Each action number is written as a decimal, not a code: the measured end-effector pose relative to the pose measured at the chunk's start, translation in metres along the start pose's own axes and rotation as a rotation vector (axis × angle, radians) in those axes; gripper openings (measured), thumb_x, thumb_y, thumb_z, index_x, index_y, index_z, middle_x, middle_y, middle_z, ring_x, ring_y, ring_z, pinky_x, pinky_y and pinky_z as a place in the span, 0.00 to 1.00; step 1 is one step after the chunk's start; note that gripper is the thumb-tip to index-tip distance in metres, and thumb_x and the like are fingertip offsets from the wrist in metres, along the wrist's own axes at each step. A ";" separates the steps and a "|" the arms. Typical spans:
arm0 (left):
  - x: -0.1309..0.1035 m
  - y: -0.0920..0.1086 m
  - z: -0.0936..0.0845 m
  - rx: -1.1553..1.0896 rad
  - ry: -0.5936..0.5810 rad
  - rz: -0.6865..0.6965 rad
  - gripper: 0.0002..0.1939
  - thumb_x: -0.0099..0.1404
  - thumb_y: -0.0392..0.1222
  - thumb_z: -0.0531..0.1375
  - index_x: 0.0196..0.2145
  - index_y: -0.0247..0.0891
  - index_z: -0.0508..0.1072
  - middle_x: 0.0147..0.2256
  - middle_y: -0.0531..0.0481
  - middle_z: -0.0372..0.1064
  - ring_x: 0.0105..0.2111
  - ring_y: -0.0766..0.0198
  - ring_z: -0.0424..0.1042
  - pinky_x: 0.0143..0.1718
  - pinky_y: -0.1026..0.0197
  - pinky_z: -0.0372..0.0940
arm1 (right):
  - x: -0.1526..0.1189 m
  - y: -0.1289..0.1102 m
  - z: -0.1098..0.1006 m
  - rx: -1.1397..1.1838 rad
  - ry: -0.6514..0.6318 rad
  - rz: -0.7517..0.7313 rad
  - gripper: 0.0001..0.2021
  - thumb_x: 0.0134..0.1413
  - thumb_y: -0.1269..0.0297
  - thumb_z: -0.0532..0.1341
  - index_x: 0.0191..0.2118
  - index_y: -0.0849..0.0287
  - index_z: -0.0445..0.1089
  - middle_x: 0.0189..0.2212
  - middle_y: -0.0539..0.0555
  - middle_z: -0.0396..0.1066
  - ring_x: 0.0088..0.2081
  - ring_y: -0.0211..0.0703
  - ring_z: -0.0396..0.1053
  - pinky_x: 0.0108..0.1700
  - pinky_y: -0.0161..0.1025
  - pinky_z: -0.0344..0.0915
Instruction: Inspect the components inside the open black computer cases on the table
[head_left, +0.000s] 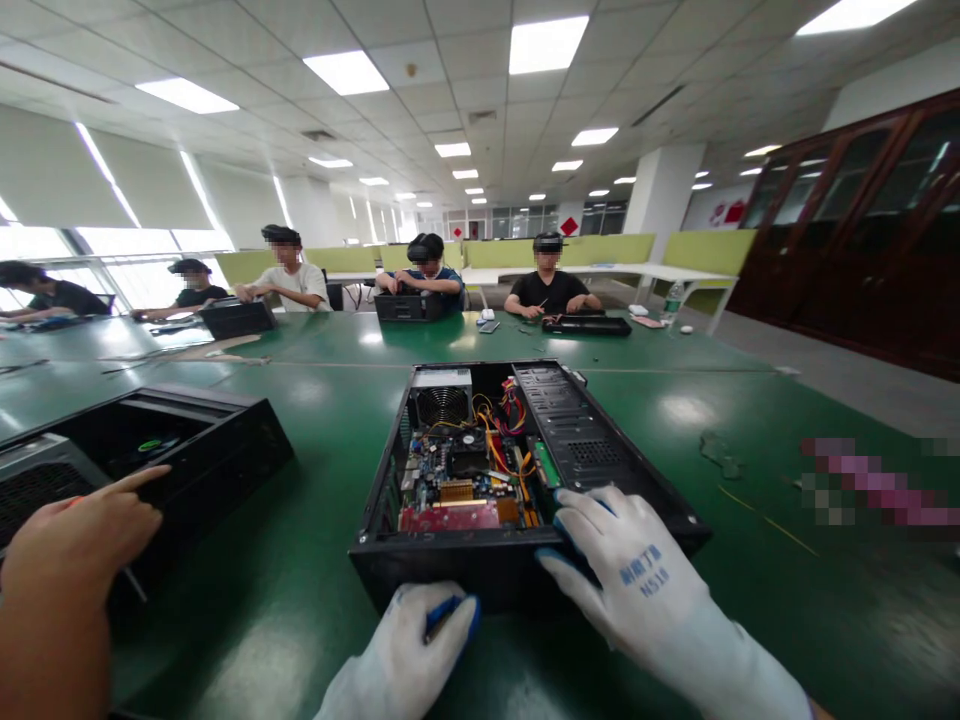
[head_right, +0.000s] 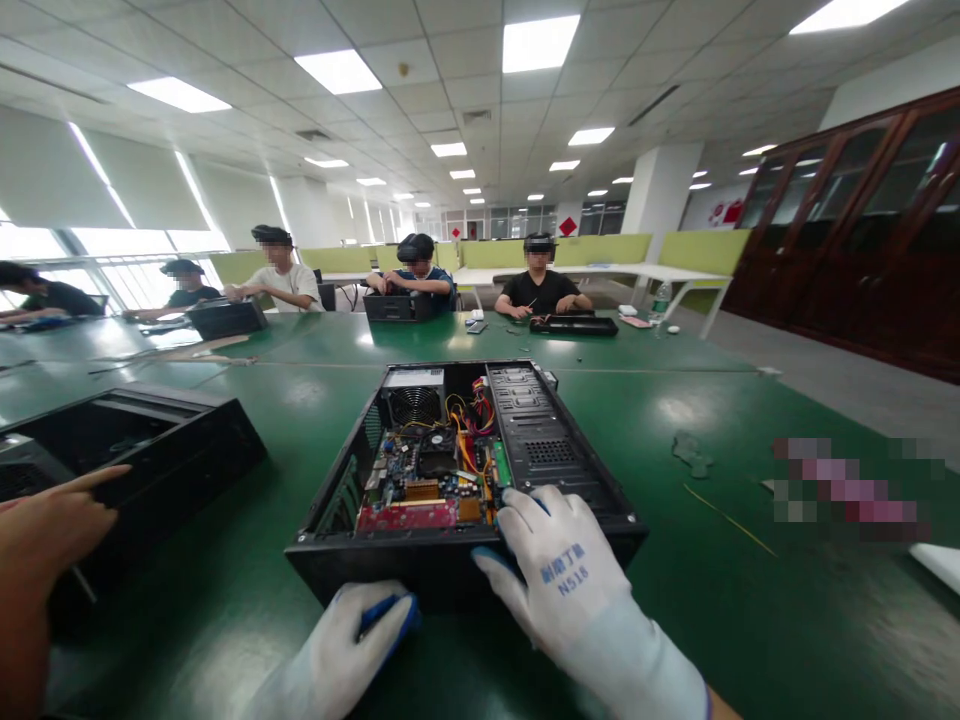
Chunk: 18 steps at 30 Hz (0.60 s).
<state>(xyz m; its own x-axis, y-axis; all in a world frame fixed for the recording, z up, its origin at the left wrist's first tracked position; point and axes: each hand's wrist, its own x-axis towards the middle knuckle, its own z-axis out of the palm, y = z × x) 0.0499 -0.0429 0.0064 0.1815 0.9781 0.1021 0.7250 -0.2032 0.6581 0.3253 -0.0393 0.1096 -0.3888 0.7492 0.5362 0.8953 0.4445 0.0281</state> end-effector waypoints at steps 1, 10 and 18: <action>-0.003 0.005 -0.003 0.008 -0.029 0.006 0.20 0.69 0.60 0.54 0.45 0.50 0.79 0.45 0.50 0.78 0.47 0.56 0.77 0.53 0.56 0.71 | -0.004 -0.001 -0.002 -0.003 0.010 0.004 0.12 0.61 0.53 0.62 0.41 0.57 0.74 0.47 0.57 0.76 0.46 0.54 0.67 0.45 0.50 0.60; -0.014 0.026 -0.016 0.049 -0.135 0.063 0.19 0.69 0.58 0.54 0.44 0.47 0.79 0.45 0.47 0.78 0.47 0.55 0.75 0.53 0.54 0.70 | -0.021 -0.007 -0.016 -0.019 0.007 0.010 0.12 0.60 0.53 0.62 0.41 0.57 0.74 0.47 0.58 0.76 0.45 0.56 0.68 0.45 0.51 0.60; -0.034 0.086 -0.061 0.072 -0.047 0.269 0.11 0.64 0.55 0.60 0.38 0.51 0.79 0.35 0.52 0.79 0.35 0.59 0.78 0.39 0.62 0.74 | -0.029 -0.006 -0.020 -0.030 0.007 -0.020 0.12 0.59 0.53 0.63 0.39 0.56 0.74 0.45 0.58 0.76 0.42 0.56 0.68 0.42 0.50 0.59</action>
<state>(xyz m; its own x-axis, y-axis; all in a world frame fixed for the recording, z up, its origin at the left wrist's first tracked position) 0.0654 -0.0908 0.1051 0.4032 0.8857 0.2299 0.6919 -0.4595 0.5569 0.3361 -0.0737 0.1105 -0.4055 0.7369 0.5409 0.8934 0.4446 0.0642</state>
